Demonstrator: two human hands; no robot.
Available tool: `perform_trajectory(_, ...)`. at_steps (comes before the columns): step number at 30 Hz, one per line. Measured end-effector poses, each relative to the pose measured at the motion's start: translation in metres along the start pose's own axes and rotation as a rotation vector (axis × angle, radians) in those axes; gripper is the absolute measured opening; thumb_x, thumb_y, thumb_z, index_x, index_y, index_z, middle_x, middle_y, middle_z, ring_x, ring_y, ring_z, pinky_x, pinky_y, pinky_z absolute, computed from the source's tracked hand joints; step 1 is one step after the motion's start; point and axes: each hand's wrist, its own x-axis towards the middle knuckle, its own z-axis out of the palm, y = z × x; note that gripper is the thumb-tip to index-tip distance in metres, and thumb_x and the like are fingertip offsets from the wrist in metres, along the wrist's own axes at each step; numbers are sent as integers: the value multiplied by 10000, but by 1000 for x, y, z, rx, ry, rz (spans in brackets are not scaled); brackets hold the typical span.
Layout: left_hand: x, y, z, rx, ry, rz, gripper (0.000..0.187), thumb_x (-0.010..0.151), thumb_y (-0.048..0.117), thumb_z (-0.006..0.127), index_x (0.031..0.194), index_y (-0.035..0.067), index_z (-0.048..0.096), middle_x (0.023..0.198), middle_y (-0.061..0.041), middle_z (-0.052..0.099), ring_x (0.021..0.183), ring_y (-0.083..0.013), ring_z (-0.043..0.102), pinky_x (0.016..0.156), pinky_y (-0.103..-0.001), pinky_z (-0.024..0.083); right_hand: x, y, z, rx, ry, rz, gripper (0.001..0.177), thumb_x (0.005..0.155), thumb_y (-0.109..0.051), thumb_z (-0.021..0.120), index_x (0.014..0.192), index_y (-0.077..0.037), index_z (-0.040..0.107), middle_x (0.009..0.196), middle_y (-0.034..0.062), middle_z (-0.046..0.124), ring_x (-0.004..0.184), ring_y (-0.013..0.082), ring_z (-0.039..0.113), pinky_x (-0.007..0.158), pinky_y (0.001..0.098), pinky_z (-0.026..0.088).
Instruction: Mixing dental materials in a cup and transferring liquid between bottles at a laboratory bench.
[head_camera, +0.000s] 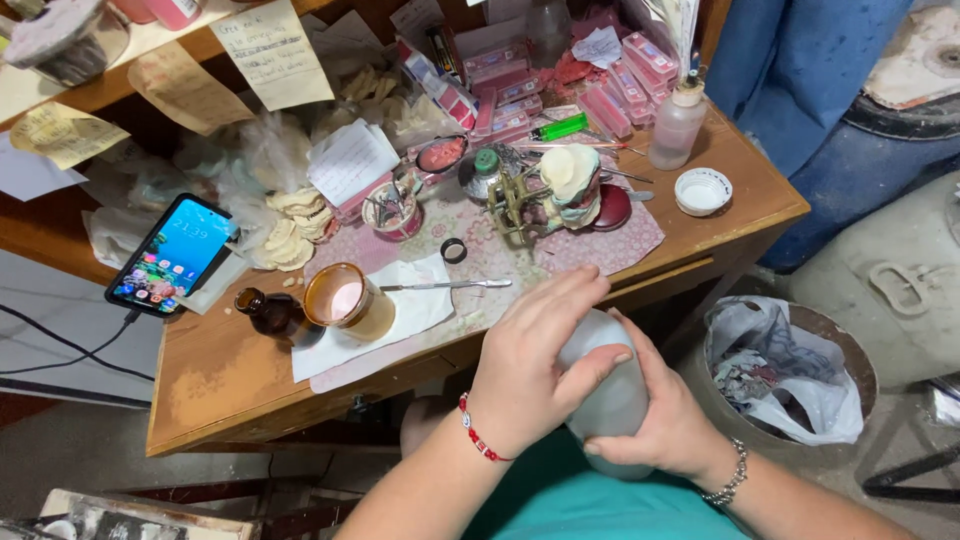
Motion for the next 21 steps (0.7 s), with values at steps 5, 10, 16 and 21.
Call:
perform_trajectory(5,-12,0,12,-12,18,-40,430,991,337,661,1266,6,652,1299,-192,707,1227,-361,697,1098,-467,537,-18,10,8,-7,-2,16,1450,476,-334,1028,1636,-97,192,1666,102,398,1464,216,469,1194,369,352)
perform_trajectory(10,-21,7,14,-1,-10,-34,415,986,300,662,1248,-21,657,1271,-187,720,1207,-358,707,1056,-462,557,-36,20,15,-25,-2,128,1455,442,-372,1027,1629,-123,223,1618,85,471,1414,198,531,1151,348,407)
perform_trajectory(16,-27,12,19,35,-52,-1,491,984,389,641,1246,-26,637,1280,-254,697,1216,-396,689,1099,-513,532,-49,21,15,-48,10,103,1459,444,-360,1028,1629,-111,215,1635,89,448,1419,204,527,1142,347,424)
perform_trajectory(21,-33,15,24,135,-20,38,532,1005,452,604,1271,-8,622,1269,-242,699,1248,-457,672,1082,-571,527,-50,9,15,-50,48,127,1423,433,-260,992,1630,-124,234,1662,57,421,1425,177,526,1121,319,445)
